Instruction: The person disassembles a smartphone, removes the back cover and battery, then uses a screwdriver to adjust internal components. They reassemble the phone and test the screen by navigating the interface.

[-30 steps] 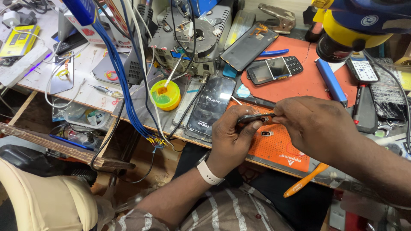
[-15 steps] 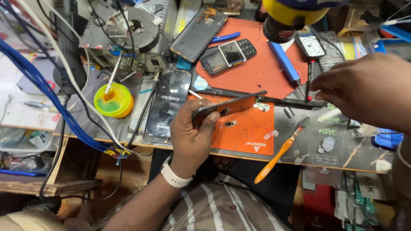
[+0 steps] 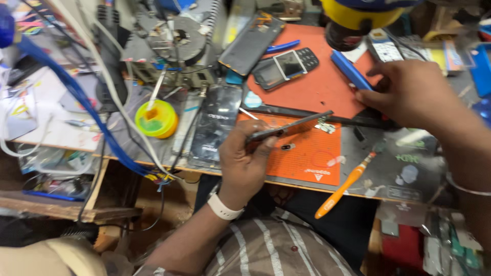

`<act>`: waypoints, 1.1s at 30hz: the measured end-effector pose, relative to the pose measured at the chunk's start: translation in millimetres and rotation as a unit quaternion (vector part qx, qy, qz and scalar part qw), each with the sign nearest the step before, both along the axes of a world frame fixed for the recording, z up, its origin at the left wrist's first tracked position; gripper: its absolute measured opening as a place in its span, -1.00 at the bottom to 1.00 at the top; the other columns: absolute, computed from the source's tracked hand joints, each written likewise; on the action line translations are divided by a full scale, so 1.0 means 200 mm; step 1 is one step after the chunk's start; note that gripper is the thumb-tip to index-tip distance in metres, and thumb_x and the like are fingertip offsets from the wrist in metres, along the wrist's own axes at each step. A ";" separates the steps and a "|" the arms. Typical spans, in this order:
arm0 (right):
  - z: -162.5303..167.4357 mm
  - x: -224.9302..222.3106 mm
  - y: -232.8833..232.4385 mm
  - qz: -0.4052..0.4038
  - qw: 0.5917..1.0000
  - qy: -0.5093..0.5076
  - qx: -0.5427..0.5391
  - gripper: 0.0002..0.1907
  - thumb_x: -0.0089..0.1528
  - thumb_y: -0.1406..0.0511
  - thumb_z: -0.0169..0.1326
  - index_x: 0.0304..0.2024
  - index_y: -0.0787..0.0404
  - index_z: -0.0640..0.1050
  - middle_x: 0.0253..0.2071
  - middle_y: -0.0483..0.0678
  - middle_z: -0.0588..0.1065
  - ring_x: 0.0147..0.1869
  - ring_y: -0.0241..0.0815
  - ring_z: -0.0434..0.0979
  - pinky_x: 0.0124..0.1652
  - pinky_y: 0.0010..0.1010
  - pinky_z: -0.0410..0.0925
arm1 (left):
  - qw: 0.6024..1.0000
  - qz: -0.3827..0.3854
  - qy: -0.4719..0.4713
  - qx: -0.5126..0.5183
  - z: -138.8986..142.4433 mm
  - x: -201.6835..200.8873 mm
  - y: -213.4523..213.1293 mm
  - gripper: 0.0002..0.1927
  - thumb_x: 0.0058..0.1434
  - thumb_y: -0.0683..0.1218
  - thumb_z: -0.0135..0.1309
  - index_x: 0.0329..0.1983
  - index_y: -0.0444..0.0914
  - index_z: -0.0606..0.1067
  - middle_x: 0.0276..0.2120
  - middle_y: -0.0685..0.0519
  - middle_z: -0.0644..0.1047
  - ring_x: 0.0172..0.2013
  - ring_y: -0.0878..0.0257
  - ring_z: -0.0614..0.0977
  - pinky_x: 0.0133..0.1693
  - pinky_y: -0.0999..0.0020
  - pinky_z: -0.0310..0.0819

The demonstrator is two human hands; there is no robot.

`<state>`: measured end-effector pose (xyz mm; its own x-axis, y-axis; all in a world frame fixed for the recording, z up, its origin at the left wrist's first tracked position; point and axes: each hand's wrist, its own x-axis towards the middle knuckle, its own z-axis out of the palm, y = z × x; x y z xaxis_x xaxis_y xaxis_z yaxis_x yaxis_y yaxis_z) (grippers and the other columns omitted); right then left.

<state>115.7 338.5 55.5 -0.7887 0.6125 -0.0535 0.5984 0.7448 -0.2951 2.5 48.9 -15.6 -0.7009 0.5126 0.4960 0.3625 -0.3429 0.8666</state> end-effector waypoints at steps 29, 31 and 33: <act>-0.12 -0.06 -0.33 0.351 0.819 0.348 -0.292 -0.71 0.17 0.51 0.22 -0.09 0.27 0.47 -0.02 0.12 0.62 0.19 -0.09 0.65 0.12 -0.30 0.58 | 0.996 0.023 0.069 -0.044 0.05 -0.05 -0.02 -0.77 0.29 -0.13 0.29 -0.07 -0.25 0.50 -0.22 0.05 0.61 -0.24 0.30 0.69 -0.19 0.43 0.58; -0.11 -0.07 -0.35 0.370 0.819 0.346 -0.270 -0.72 0.16 0.49 0.24 -0.10 0.27 0.49 -0.05 0.10 0.62 0.15 -0.11 0.66 0.08 -0.34 0.56 | 0.996 0.011 0.082 -0.031 0.04 -0.04 -0.02 -0.77 0.29 -0.13 0.29 -0.08 -0.25 0.50 -0.16 0.04 0.60 -0.19 0.28 0.68 -0.16 0.41 0.59; -0.10 -0.07 -0.37 0.374 0.823 0.342 -0.254 -0.72 0.16 0.48 0.25 -0.11 0.27 0.49 -0.07 0.09 0.62 0.10 -0.13 0.67 0.03 -0.37 0.56 | 0.996 0.007 0.080 -0.028 0.04 -0.04 -0.02 -0.77 0.30 -0.14 0.28 -0.07 -0.25 0.48 -0.15 0.04 0.60 -0.18 0.29 0.67 -0.14 0.41 0.59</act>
